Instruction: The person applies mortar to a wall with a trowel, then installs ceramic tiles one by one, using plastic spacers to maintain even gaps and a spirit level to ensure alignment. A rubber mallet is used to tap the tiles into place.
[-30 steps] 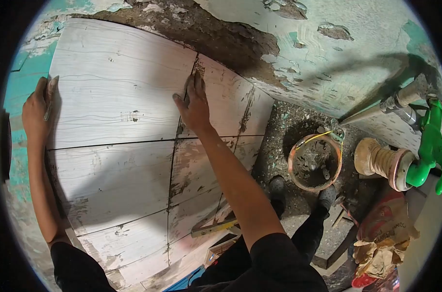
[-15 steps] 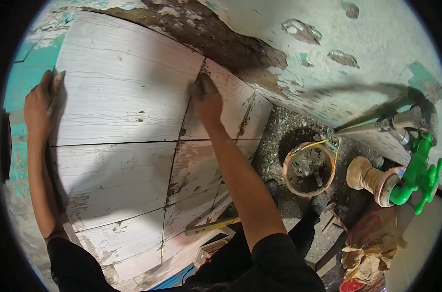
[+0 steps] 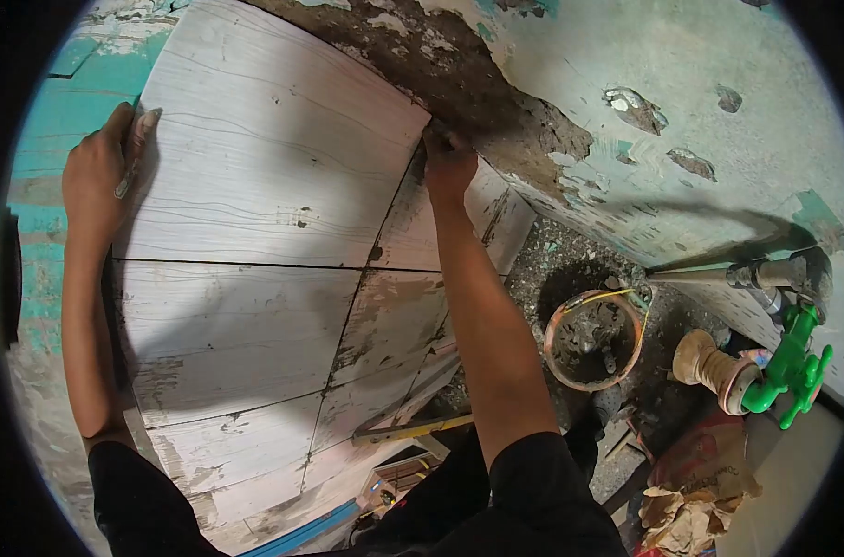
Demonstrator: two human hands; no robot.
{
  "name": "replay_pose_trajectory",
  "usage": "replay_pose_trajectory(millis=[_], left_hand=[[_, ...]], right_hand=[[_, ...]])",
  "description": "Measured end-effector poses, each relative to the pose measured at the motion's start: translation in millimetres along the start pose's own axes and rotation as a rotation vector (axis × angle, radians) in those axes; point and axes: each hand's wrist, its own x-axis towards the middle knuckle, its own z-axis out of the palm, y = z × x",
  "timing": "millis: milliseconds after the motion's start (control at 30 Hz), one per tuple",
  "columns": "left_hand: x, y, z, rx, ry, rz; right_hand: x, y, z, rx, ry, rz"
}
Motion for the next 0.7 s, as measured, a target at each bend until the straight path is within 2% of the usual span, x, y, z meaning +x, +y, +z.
replay_pose_trajectory(millis=[200,300,400,500,600,700], left_hand=[[1,0,3,0.013,-0.006,-0.016],[3,2,-4,0.015,-0.057,-0.007],[5,-1,-6,-0.059,-0.087,-0.008],[3,-2,-11,-0.124,-0.018,-0.002],[-2,-12,-9,-0.264,0.072,0.046],[-3,-18,-22,-0.421,0.006,-0.012]], right_hand=[[2,-4,-3,0.011,-0.013,0.008],[-2,-11,-6,0.007,-0.013,-0.115],[-2,-20,-2,-0.118,-0.085,-0.347],[-9,-48,0,-0.269,-0.097,-0.488],[-22,-88,-2,-0.372,-0.093,-0.487],[-29,-127,2,-0.395,-0.152,-0.517]])
